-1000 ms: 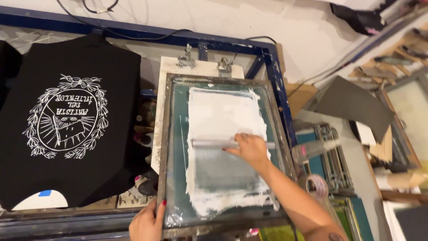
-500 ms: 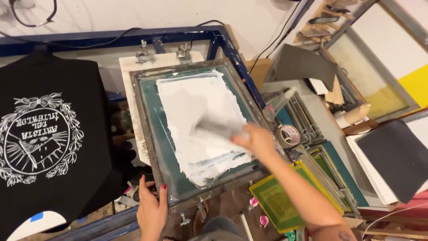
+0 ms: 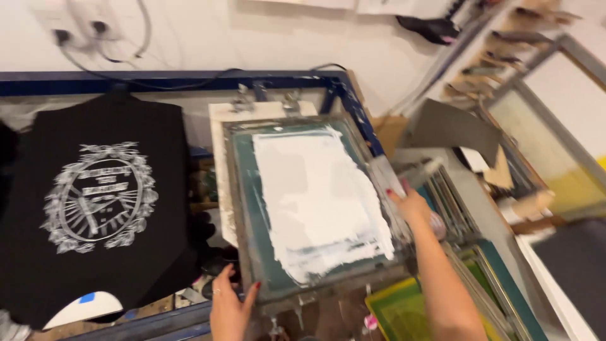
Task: Applying ink to shirts using a screen printing press and drying the ink with a heat gun.
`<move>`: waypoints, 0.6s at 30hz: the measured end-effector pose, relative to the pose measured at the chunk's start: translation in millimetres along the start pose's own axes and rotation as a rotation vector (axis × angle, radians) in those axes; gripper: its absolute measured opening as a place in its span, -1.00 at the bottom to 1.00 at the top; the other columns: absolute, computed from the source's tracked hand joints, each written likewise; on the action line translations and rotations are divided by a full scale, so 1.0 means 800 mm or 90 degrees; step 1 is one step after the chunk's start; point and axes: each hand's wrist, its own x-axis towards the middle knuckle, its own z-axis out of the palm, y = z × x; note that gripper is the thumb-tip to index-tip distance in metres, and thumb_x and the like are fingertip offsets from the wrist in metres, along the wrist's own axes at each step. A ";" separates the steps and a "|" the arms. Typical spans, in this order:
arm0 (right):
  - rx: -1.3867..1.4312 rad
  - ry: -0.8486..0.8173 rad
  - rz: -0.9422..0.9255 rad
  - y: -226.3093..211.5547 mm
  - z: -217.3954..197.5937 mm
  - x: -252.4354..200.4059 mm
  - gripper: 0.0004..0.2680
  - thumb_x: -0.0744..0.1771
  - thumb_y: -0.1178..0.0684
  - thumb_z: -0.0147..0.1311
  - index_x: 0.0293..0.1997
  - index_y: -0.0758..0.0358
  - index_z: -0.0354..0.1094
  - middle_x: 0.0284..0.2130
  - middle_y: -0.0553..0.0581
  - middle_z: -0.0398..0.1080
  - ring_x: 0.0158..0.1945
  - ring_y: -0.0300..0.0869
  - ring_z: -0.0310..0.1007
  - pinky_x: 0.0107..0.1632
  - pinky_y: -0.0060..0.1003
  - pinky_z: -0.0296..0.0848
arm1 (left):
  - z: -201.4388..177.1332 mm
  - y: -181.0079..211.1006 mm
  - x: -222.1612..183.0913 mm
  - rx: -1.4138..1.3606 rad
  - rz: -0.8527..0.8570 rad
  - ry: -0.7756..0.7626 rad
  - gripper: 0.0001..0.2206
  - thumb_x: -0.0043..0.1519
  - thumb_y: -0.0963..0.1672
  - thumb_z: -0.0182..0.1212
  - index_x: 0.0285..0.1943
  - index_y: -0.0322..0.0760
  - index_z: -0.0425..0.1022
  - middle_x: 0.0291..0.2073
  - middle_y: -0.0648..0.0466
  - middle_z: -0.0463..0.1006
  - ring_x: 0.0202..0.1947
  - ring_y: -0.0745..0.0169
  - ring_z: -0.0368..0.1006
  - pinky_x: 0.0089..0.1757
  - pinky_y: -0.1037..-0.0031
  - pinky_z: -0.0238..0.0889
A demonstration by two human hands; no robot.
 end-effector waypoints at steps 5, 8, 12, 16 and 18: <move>-0.070 0.026 -0.015 0.025 0.010 0.017 -0.37 0.29 -0.53 -0.09 0.34 0.16 0.38 0.18 0.42 0.44 0.28 0.28 0.40 0.25 0.10 0.34 | -0.016 -0.027 0.002 -0.179 0.153 -0.043 -0.47 0.19 -0.09 0.35 0.38 -0.13 0.35 0.33 0.02 0.29 0.18 0.15 0.44 0.07 0.37 0.49; -0.108 0.083 -0.010 0.018 0.002 0.010 -0.37 0.30 -0.53 -0.06 0.36 0.15 0.34 0.21 0.43 0.42 0.26 0.32 0.41 0.17 0.18 0.40 | -0.063 -0.062 0.002 -0.214 0.230 -0.051 -0.55 0.28 -0.17 0.16 0.40 -0.11 0.38 0.44 0.06 0.30 0.39 0.26 0.31 0.18 0.47 0.30; -0.066 0.238 -0.207 -0.056 0.015 -0.032 -0.50 0.31 -0.35 0.07 0.35 0.05 0.40 0.27 0.30 0.38 0.27 0.33 0.33 0.25 0.17 0.28 | -0.177 -0.103 0.054 -0.143 0.314 0.093 -0.54 0.29 -0.22 0.06 0.43 -0.13 0.39 0.49 0.01 0.27 0.41 0.23 0.31 0.25 0.47 0.12; 0.070 0.210 -0.464 -0.267 0.060 -0.135 -0.65 0.29 -0.18 0.23 0.13 0.13 0.53 0.07 0.16 0.51 0.14 -0.01 0.48 0.21 -0.13 0.34 | -0.352 -0.218 0.107 -0.071 0.268 0.209 -0.55 0.28 -0.20 0.09 0.39 -0.08 0.41 0.52 0.00 0.19 0.39 0.17 0.31 0.17 0.39 0.21; 0.082 0.194 -0.654 -0.380 0.098 -0.211 -0.70 0.29 -0.14 0.22 0.07 0.10 0.49 0.09 0.04 0.49 0.28 -0.08 0.36 0.35 -0.14 0.19 | -0.454 -0.304 0.112 0.003 0.216 0.265 -0.56 0.26 -0.18 0.12 0.36 -0.02 0.43 0.55 0.00 0.10 0.36 0.12 0.32 0.09 0.31 0.29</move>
